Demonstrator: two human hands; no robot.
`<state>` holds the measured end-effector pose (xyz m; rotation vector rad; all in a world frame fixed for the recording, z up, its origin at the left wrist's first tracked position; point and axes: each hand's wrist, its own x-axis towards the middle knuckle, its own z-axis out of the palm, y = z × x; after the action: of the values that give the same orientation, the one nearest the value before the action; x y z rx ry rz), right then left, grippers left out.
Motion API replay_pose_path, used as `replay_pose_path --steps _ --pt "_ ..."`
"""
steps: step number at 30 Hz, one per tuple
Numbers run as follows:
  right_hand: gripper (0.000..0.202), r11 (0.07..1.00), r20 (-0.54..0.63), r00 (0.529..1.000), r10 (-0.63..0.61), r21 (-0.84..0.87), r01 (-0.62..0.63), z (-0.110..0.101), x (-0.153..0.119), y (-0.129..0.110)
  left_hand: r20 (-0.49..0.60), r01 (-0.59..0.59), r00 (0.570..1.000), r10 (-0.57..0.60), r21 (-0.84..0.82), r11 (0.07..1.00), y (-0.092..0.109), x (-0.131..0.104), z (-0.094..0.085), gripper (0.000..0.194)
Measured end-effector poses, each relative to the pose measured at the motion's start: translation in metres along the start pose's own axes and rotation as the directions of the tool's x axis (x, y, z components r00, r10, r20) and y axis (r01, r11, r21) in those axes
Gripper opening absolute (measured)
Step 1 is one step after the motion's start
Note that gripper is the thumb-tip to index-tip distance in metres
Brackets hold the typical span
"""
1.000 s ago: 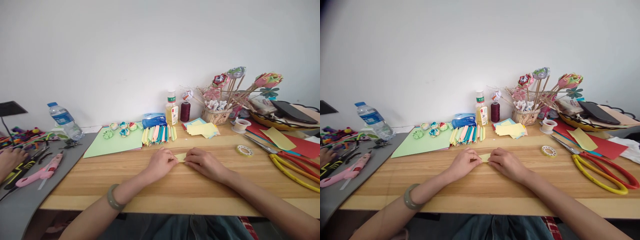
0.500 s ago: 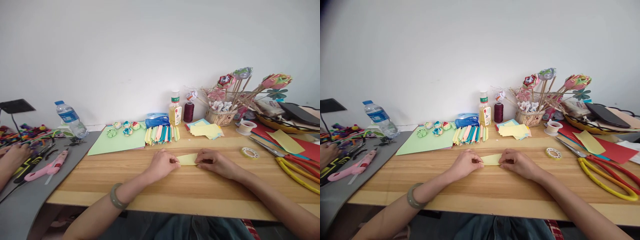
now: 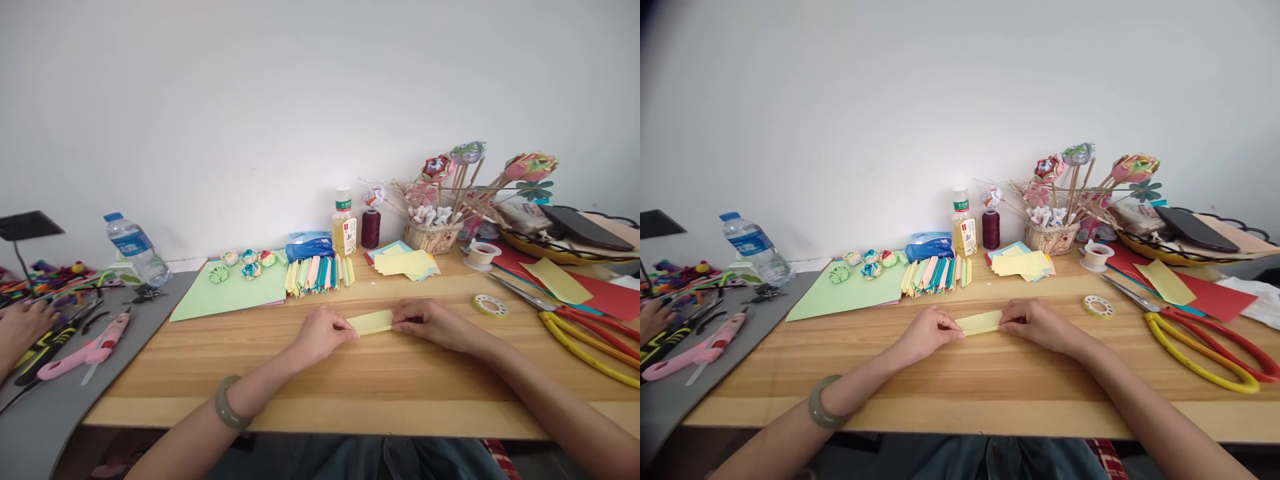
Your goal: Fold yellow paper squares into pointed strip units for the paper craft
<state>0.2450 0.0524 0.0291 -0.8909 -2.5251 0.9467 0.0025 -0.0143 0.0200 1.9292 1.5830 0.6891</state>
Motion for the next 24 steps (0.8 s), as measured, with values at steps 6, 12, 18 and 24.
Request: replay_pose_path --steps 6,12,18,24 --pt "0.035 0.996 -0.100 0.993 0.066 -0.051 -0.072 0.004 0.001 -0.002 -0.002 0.059 0.998 -0.059 -0.072 0.996 0.000 0.001 0.003 0.014" --pt "0.035 0.992 -0.154 0.981 0.116 -0.031 -0.123 0.011 0.001 -0.007 -0.025 0.091 0.995 -0.095 -0.117 0.989 -0.003 0.002 0.006 0.017" --pt "0.033 0.984 -0.150 0.973 0.175 0.006 -0.176 0.013 -0.002 -0.007 -0.034 0.060 0.997 -0.064 -0.123 0.991 0.004 -0.003 0.006 0.018" --pt "0.033 0.981 -0.044 0.982 0.183 0.075 -0.180 0.009 -0.004 -0.005 -0.067 0.043 0.997 -0.046 -0.046 0.998 0.009 -0.006 0.007 0.015"
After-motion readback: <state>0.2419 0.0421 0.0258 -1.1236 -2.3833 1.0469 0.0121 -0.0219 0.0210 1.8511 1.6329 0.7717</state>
